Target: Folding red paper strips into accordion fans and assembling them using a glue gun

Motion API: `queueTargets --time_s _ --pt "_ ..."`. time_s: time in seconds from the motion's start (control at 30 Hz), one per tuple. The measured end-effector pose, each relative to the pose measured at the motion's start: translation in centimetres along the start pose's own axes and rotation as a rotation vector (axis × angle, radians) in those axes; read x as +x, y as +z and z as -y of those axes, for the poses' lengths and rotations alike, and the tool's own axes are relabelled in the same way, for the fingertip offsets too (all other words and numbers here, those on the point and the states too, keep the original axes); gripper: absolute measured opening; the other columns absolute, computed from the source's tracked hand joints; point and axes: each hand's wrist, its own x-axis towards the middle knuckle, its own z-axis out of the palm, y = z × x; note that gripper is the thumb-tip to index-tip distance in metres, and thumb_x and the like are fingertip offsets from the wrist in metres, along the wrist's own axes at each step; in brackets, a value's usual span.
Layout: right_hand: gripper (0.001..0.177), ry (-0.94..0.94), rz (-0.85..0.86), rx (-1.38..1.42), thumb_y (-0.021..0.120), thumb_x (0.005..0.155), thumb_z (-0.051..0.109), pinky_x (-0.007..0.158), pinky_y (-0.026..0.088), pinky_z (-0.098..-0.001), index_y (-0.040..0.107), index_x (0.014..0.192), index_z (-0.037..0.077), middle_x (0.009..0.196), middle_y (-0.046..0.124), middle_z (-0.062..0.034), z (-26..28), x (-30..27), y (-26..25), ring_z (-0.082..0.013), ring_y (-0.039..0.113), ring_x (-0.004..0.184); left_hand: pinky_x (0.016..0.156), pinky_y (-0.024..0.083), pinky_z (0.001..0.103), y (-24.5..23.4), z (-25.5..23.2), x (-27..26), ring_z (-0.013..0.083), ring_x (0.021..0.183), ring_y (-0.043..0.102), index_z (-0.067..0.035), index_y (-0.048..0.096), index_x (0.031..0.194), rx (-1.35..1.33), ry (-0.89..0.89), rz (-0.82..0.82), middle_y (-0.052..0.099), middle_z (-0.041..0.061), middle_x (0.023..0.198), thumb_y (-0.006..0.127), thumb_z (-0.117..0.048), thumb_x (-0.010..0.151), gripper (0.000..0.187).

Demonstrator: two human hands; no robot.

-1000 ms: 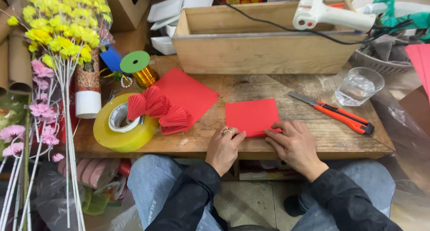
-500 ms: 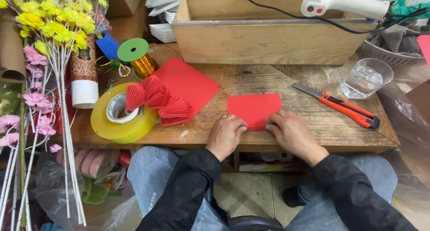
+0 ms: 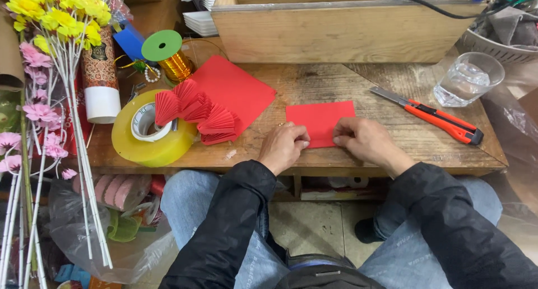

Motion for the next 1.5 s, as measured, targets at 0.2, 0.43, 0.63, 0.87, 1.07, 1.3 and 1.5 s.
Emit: queueTargets --time_s 0.2,0.43,0.63,0.87,1.07,1.3,1.5 --pt "0.009 0.019 0.012 -0.069 0.070 0.088 0.038 0.080 0.048 -0.0388 0.074 0.093 0.032 0.089 0.079 0.0095 0.5 0.1 -0.6 -0.0186 0.071 0.087 0.075 0.049 0.045 -0.3 -0.1 -0.3 0.0285 0.089 0.067 -0.022 0.076 0.088 -0.011 -0.032 0.012 0.067 0.002 0.088 0.069 -0.022 0.091 0.007" --pt "0.006 0.086 0.168 0.672 0.077 0.089 0.011 0.059 0.035 -0.0272 0.081 0.091 0.015 0.082 0.070 0.0039 -0.8 -4.4 -2.3 -0.0088 0.053 0.072 0.093 0.047 0.045 -2.2 -2.3 -5.5 0.0315 0.101 0.058 -0.021 0.078 0.123 0.055 0.368 -0.350 0.071 0.004 0.107 0.076 -0.041 0.091 0.038" --pt "0.036 0.025 0.022 0.822 0.066 0.091 0.021 0.101 0.047 -0.0270 0.085 0.112 -0.002 0.119 0.085 -0.0104 3.8 -12.7 -7.2 -0.0163 0.071 0.110 0.078 0.051 0.037 -7.0 -8.6 -9.3 0.0254 0.085 0.071 -0.012 0.080 0.104 -0.171 0.335 -0.285 0.078 0.005 0.092 0.072 -0.034 0.096 0.025" --pt "0.026 -0.247 -0.231 0.603 0.084 0.080 0.025 0.080 0.050 -0.0233 0.087 0.102 0.010 0.096 0.087 -0.0014 3.8 -16.6 -7.2 -0.0092 0.072 0.088 0.066 0.048 0.035 -8.2 -13.9 -13.1 0.0186 0.074 0.072 -0.018 0.083 0.104 -0.283 0.106 0.048 0.080 0.003 0.086 0.070 -0.051 0.088 0.039" --pt "0.047 -0.284 -0.295 0.570 0.083 0.079 0.021 0.095 0.052 -0.0232 0.079 0.126 0.015 0.115 0.085 0.0019 5.8 -19.0 -7.0 -0.0081 0.074 0.106 0.078 0.054 0.027 -8.0 -16.3 -14.1 0.0077 0.088 0.071 -0.011 0.078 0.112 -0.649 0.163 0.021 0.081 -0.001 0.102 0.062 -0.034 0.102 0.030" --pt "0.031 -0.366 -0.292 0.619 0.083 0.082 0.018 0.079 0.053 -0.0244 0.087 0.113 0.013 0.090 0.083 -0.0022 4.9 -18.9 -6.3 -0.0108 0.073 0.085 0.084 0.055 0.024 -5.2 -15.7 -14.1 0.0071 0.096 0.069 -0.004 0.079 0.118 -1.055 0.012 0.075 0.080 0.003 0.109 0.069 -0.023 0.099 0.029" --pt "0.031 -0.389 -0.231 0.652 0.079 0.086 0.018 0.076 0.054 -0.0236 0.088 0.115 0.013 0.088 0.082 -0.0032 4.7 -18.5 -6.0 -0.0110 0.074 0.084 0.078 0.057 0.025 -4.7 -16.0 -14.3 0.0095 0.088 0.070 -0.001 0.082 0.114 -1.204 -0.124 0.038 0.083 0.008 0.102 0.073 -0.019 0.095 0.028"
